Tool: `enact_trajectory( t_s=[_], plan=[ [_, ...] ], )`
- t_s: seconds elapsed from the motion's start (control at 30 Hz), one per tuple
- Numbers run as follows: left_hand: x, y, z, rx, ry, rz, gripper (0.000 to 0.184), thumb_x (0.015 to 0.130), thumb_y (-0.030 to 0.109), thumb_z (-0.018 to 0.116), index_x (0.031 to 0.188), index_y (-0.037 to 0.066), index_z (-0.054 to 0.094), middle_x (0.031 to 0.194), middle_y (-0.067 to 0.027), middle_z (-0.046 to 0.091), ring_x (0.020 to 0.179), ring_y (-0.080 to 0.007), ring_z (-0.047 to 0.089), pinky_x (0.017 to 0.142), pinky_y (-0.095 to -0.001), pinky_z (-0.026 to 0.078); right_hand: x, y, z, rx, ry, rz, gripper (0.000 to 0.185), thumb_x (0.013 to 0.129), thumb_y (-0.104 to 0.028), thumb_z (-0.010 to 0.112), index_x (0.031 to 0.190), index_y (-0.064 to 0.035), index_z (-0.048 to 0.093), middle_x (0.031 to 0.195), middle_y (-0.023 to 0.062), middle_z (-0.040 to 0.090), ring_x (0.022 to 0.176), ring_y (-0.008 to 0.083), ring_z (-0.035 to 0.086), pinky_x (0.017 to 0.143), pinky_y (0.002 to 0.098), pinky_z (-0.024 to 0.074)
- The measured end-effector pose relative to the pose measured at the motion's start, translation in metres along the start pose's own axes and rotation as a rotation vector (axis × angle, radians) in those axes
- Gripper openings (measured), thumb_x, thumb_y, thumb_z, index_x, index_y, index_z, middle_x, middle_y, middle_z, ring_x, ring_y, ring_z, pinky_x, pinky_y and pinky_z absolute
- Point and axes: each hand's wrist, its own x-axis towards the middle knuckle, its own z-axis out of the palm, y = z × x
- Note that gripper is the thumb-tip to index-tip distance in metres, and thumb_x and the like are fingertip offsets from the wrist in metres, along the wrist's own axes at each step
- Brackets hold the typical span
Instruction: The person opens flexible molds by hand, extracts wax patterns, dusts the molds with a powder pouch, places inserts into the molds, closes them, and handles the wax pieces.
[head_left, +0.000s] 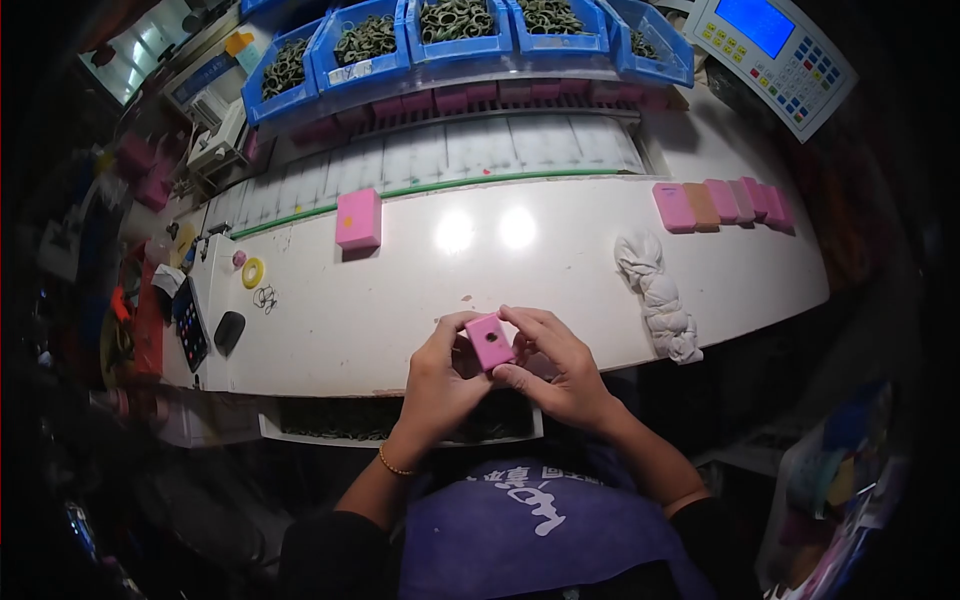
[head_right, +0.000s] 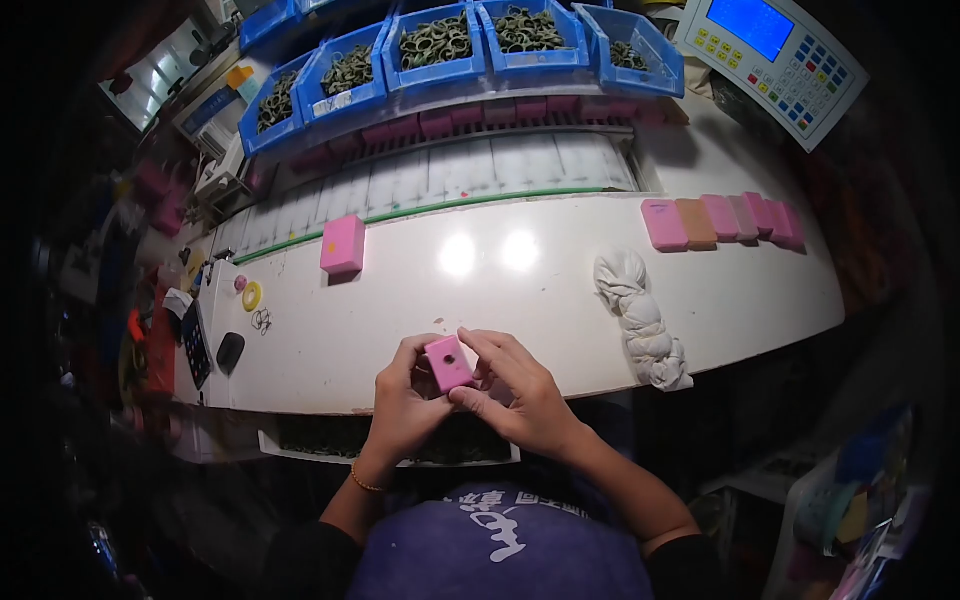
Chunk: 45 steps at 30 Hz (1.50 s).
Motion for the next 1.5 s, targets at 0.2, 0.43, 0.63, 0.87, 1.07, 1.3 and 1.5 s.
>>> enact_trajectory(
  t_s=[0.2, 0.43, 0.63, 0.87, 1.07, 1.3, 1.5],
  plan=[
    [0.002, -0.007, 0.008, -0.002, 0.038, 0.112, 0.054, 0.07, 0.007, 0.082, 0.118, 0.006, 0.059, 0.102, -0.0142, 0.068, 0.092, -0.03, 0.07, 0.078, -0.0383, 0.056, 0.002, -0.011, 0.001, -0.175, 0.02, -0.046, 0.061, 0.082, -0.005, 0.074, 0.138, 0.0033, 0.053, 0.109, 0.0151, 0.066, 0.085, 0.0218, 0.066, 0.077, 0.0341, 0.0562],
    [0.002, -0.005, 0.015, 0.123, 0.117, 0.234, 0.052, 0.069, 0.007, 0.081, 0.116, 0.006, 0.061, 0.1, -0.014, 0.067, 0.09, -0.0309, 0.069, 0.077, -0.0377, 0.056, 0.003, -0.021, 0.002, -0.409, 0.028, -0.167, 0.056, 0.078, -0.003, 0.07, 0.131, 0.0081, 0.054, 0.11, 0.0208, 0.065, 0.087, 0.0324, 0.065, 0.078, 0.038, 0.0558],
    [0.002, -0.007, 0.017, 0.078, 0.142, 0.254, 0.049, 0.069, 0.007, 0.083, 0.114, 0.006, 0.062, 0.1, -0.0134, 0.068, 0.088, -0.0295, 0.07, 0.076, -0.0363, 0.056, -0.001, -0.02, 0.019, -0.5, 0.125, -0.201, 0.05, 0.081, -0.001, 0.064, 0.128, 0.0102, 0.053, 0.111, 0.0237, 0.063, 0.093, 0.0357, 0.063, 0.082, 0.0403, 0.0544],
    [0.003, -0.005, 0.016, 0.084, 0.135, 0.263, 0.051, 0.07, 0.012, 0.086, 0.114, 0.006, 0.062, 0.099, -0.0125, 0.069, 0.088, -0.0276, 0.071, 0.075, -0.0354, 0.057, -0.007, -0.013, 0.026, -0.438, 0.221, -0.165, 0.046, 0.083, 0.0, 0.062, 0.127, 0.0105, 0.053, 0.112, 0.024, 0.062, 0.093, 0.036, 0.061, 0.083, 0.0386, 0.0523],
    [0.005, -0.005, 0.012, 0.065, 0.046, 0.223, 0.055, 0.069, 0.016, 0.089, 0.116, 0.005, 0.061, 0.102, -0.013, 0.068, 0.09, -0.0284, 0.071, 0.077, -0.0365, 0.057, 0.011, -0.029, -0.004, -0.168, 0.056, 0.141, 0.048, 0.089, -0.014, 0.069, 0.131, 0.0048, 0.055, 0.107, 0.0213, 0.064, 0.078, 0.0307, 0.062, 0.075, 0.0369, 0.0527],
    [0.006, -0.007, 0.011, 0.161, 0.038, 0.228, 0.054, 0.069, 0.014, 0.088, 0.113, 0.006, 0.059, 0.099, -0.0144, 0.067, 0.089, -0.0321, 0.069, 0.075, -0.0388, 0.055, 0.058, 0.001, -0.006, -0.092, -0.283, 0.299, 0.047, 0.1, -0.034, 0.052, 0.126, 0.0039, 0.059, 0.116, 0.0229, 0.066, 0.106, 0.0347, 0.065, 0.094, 0.0395, 0.0497],
    [0.006, -0.007, 0.012, 0.121, 0.052, 0.23, 0.052, 0.068, 0.011, 0.089, 0.112, 0.004, 0.062, 0.096, -0.0111, 0.07, 0.087, -0.0229, 0.071, 0.078, -0.033, 0.056, 0.04, 0.009, -0.013, 0.329, -0.225, 0.481, 0.045, 0.106, -0.03, 0.047, 0.14, 0.0004, 0.048, 0.115, 0.0143, 0.065, 0.094, 0.0185, 0.062, 0.088, 0.0292, 0.0484]
  ],
)
